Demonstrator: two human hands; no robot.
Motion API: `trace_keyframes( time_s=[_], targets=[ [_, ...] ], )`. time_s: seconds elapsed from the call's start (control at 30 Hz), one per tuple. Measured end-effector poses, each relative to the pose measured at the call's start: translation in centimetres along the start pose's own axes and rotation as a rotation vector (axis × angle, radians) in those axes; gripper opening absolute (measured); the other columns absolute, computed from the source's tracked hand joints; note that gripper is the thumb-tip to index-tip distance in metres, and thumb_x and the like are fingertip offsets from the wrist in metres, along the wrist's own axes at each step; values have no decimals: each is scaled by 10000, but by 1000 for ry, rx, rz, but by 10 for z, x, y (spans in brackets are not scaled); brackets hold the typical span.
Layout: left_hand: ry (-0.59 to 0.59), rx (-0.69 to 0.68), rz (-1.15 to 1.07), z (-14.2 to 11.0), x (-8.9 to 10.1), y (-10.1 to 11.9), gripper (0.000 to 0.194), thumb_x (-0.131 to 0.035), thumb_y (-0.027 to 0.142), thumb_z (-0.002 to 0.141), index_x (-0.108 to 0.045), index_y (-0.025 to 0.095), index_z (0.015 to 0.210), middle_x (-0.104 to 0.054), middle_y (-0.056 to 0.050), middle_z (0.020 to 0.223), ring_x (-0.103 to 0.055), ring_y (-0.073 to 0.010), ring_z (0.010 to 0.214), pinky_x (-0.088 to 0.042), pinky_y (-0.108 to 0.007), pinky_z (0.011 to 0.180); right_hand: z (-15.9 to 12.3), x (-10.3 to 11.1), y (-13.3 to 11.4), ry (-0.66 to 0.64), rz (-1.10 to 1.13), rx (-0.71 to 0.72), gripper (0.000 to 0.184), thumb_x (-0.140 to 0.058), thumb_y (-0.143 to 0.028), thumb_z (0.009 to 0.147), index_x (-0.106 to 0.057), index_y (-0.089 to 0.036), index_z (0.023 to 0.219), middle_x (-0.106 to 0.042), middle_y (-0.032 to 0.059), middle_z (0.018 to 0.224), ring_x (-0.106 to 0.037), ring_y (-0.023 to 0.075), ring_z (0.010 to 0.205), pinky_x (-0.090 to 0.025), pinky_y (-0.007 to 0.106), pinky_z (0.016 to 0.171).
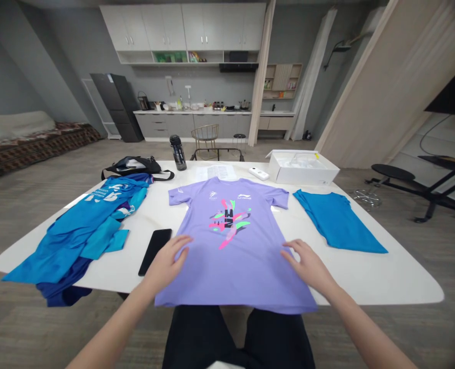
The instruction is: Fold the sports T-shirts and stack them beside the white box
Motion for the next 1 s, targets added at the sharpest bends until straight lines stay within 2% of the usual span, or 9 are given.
trace_keyframes(
  time_s=[0.1, 0.2, 0.3, 0.37, 0.47, 0.57, 0.63, 0.8, 1.0],
  targets=[
    [-58, 6, 18, 117, -30, -21, 467, -428, 325, 972, -603, 198, 1385, -576, -103, 1464, -520, -251, 1375, -353, -427, 1205, 117, -22, 8, -32, 19, -25, 360, -489, -412, 999, -681, -199, 1219, -677, 115, 1271, -620, 253, 1209, -444, 377, 1084],
    [-129, 117, 86, 227, -71, -66, 509, -458, 289, 951, -552, 128, 1425, -532, -147, 1512, -448, -264, 1446, -330, -405, 1209, 228, -66, 12, -115, -41, -83, 447, -442, -372, 1027, -590, -142, 1381, -568, 135, 1468, -498, 243, 1383, -344, 376, 1171],
    [-127, 209, 114, 305, -102, -114, 533, -405, 267, 978, -481, 99, 1479, -489, -166, 1545, -408, -261, 1473, -320, -394, 1208, 306, -113, 21, -169, -86, -215, 565, -342, -455, 1059, -453, -145, 1519, -372, 149, 1623, -316, 273, 1508, -257, 479, 1215],
    [-132, 293, 141, 335, -118, -151, 545, -289, 288, 1024, -451, 69, 1496, -457, -199, 1559, -408, -278, 1472, -321, -429, 1204, 335, -138, 38, -179, -103, -358, 614, -226, -518, 1067, -386, -204, 1570, -295, 122, 1663, -259, 314, 1528, -204, 605, 1207],
    [-168, 378, 185, 354, -134, -201, 592, -186, 371, 1055, -446, 105, 1516, -376, -177, 1614, -313, -305, 1519, -234, -519, 1231, 360, -159, 64, -165, -196, -443, 657, -136, -588, 1049, -331, -291, 1602, -221, 67, 1694, -178, 357, 1547, -84, 720, 1181],
    [-207, 334, 244, 358, -138, -235, 605, -181, 463, 1060, -394, 210, 1565, -280, -78, 1674, -183, -266, 1565, -110, -519, 1261, 378, -167, 82, -179, -274, -352, 684, -145, -649, 1027, -284, -334, 1618, -185, 46, 1704, -132, 359, 1558, -47, 731, 1178],
    [-238, 266, 309, 359, -133, -250, 618, -144, 491, 1062, -360, 246, 1586, -264, -47, 1683, -173, -242, 1569, -111, -489, 1265, 389, -166, 92, -202, -283, -286, 666, -150, -647, 1028, -288, -358, 1613, -195, 31, 1702, -146, 343, 1559, -70, 719, 1185],
    [-282, 264, 465, 343, -102, -292, 644, -142, 535, 1054, -293, 252, 1613, -200, -74, 1700, -166, -262, 1570, -140, -511, 1254, 394, -146, 119, -175, -184, -249, 665, -97, -593, 1049, -343, -309, 1597, -267, 40, 1681, -217, 268, 1553, -138, 599, 1239],
    [-253, 400, 505, 307, -59, -332, 688, -83, 600, 1030, -241, 292, 1625, -155, -53, 1709, -139, -294, 1573, -99, -630, 1230, 347, -115, 187, -151, -300, -369, 645, -133, -564, 1059, -349, -281, 1596, -263, 74, 1679, -214, 318, 1550, -135, 664, 1211]
  ],
)
Point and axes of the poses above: each hand's wrist, its own z-axis towards the middle knuckle, its own x-axis out of the back of the hand, y = z × x, the point moved 10 cm from there along z, towards the middle knuckle
